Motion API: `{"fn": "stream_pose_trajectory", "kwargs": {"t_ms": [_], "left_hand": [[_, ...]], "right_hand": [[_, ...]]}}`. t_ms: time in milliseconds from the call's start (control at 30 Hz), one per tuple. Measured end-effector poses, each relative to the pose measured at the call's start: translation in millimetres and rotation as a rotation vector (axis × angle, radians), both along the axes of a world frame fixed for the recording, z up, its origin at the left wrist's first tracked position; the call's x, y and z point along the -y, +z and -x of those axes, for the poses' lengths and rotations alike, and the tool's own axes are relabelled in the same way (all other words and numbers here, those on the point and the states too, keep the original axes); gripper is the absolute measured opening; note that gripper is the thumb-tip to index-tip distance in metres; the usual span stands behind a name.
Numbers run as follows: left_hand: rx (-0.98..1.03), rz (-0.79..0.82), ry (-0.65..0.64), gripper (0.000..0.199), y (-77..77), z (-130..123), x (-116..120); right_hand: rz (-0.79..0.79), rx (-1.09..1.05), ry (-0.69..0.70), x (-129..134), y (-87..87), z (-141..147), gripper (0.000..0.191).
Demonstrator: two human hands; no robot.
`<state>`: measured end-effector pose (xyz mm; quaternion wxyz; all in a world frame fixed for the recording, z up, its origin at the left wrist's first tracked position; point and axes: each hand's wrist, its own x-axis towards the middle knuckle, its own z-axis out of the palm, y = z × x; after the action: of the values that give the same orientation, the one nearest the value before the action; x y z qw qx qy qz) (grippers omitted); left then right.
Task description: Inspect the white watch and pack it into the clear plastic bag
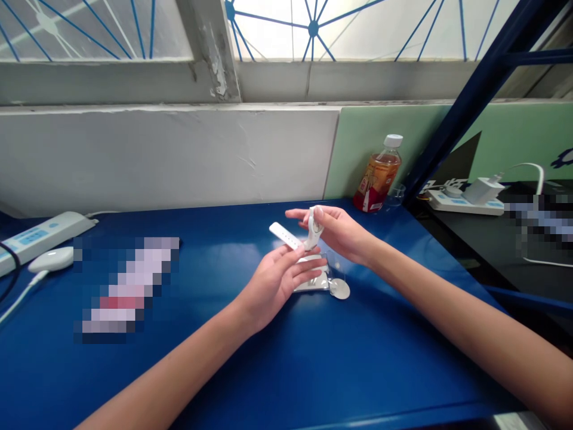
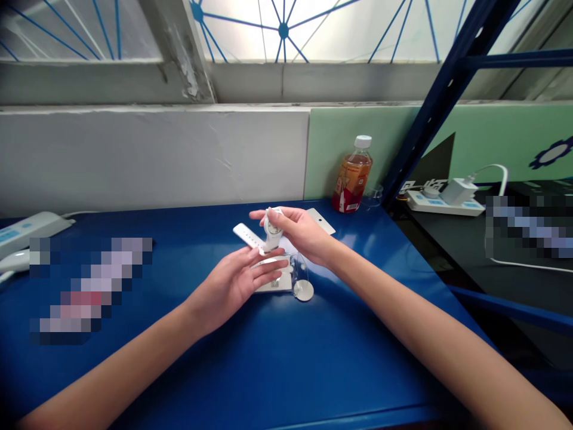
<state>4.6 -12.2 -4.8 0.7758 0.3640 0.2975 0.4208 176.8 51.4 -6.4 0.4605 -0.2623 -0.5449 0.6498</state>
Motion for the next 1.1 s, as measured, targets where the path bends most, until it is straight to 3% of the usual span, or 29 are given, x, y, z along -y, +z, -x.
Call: {"fn": "stream_pose_trajectory", "kwargs": {"t_ms": [100, 433, 567, 733, 967, 1100], "left_hand": [[-0.069, -0.032, -0.028, 0.031, -0.6, -2, 2], [-0.248, -0.210, -0.040, 0.029, 1.3, -7, 7], [-0.245, -0.235, -0.061, 0.031, 2.3, -9, 9], [-0.146, -0.182, -0.147, 0.038, 2.5, -7, 10], [-0.143, -0.076, -0.337, 0.044, 1.2, -3, 8], [-0.133, 0.008, -0.277, 0.042, -1.7, -5, 8]], "right_hand": [[-0.035, 0.031, -0.029, 3, 3.6, -1, 0.033], [-0.075, 0.073, 0.067, 15, 9.4, 8, 0.035], [-0.106, 0.116, 0.061, 21, 12.9, 12, 0.035], [0.082, 0.033, 0.133, 21, 18.6, 13, 0.040], [0.336, -0.199, 0.370, 18, 20.7, 8, 0.047], [0.338, -0.274, 0.369, 18, 25.7, 7, 0.054]]}}
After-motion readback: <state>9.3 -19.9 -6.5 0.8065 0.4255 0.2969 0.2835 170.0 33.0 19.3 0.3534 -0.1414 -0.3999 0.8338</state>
